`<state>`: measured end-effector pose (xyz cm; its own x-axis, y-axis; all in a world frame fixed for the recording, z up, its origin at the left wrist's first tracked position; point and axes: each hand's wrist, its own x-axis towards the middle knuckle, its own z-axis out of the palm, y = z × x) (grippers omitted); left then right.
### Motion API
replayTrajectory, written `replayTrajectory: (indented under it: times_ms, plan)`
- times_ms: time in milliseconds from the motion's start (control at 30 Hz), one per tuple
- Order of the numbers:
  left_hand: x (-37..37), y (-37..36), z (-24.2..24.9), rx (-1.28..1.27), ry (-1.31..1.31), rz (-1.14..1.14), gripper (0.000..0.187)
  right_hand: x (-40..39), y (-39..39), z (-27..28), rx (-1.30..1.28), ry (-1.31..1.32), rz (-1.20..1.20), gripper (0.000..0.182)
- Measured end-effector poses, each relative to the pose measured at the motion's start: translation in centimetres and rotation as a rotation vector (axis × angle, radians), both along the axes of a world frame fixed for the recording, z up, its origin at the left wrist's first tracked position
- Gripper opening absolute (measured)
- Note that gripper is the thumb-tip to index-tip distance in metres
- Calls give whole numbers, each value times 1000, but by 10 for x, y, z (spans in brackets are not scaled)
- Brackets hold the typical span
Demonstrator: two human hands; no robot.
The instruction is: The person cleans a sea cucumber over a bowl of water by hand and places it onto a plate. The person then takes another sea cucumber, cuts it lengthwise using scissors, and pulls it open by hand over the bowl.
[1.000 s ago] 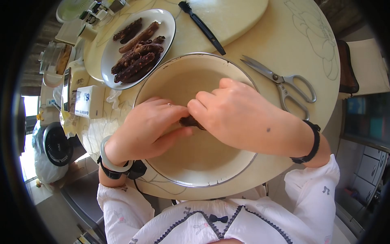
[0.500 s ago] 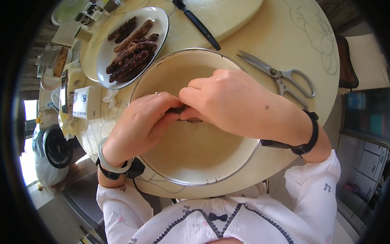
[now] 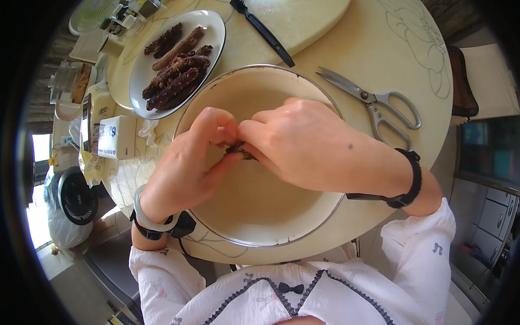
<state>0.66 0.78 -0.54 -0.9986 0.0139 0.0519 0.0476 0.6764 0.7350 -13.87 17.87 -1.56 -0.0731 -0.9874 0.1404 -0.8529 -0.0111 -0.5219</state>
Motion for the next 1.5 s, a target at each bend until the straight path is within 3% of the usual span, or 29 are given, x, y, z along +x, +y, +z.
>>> replayTrajectory:
  times_ms: [400,467,500,567,700,767,967,1500]
  plan:
    - [0,-2,-6,-150,-29,-35,46,-3,3,-5,31,47,-2,8]
    - [-1,-1,-7,-415,-45,-141,37,-4,5,-9,3,301,79,9]
    - [-1,-1,-8,-415,-45,-141,37,-4,5,-8,3,302,79,9]
    - [-1,-1,-10,-505,90,-185,12,-2,7,-3,100,374,137,11]
    - [-3,3,-10,-449,166,-134,16,-4,4,-5,-31,313,43,12]
    - [-2,3,-10,-389,100,-101,14,-4,4,-2,-51,164,47,12]
    - [-2,1,-7,-277,48,-111,12,-3,2,-1,-138,83,36,12]
    - [0,-1,-4,-231,54,-92,16,-6,0,-1,-39,1,58,13]
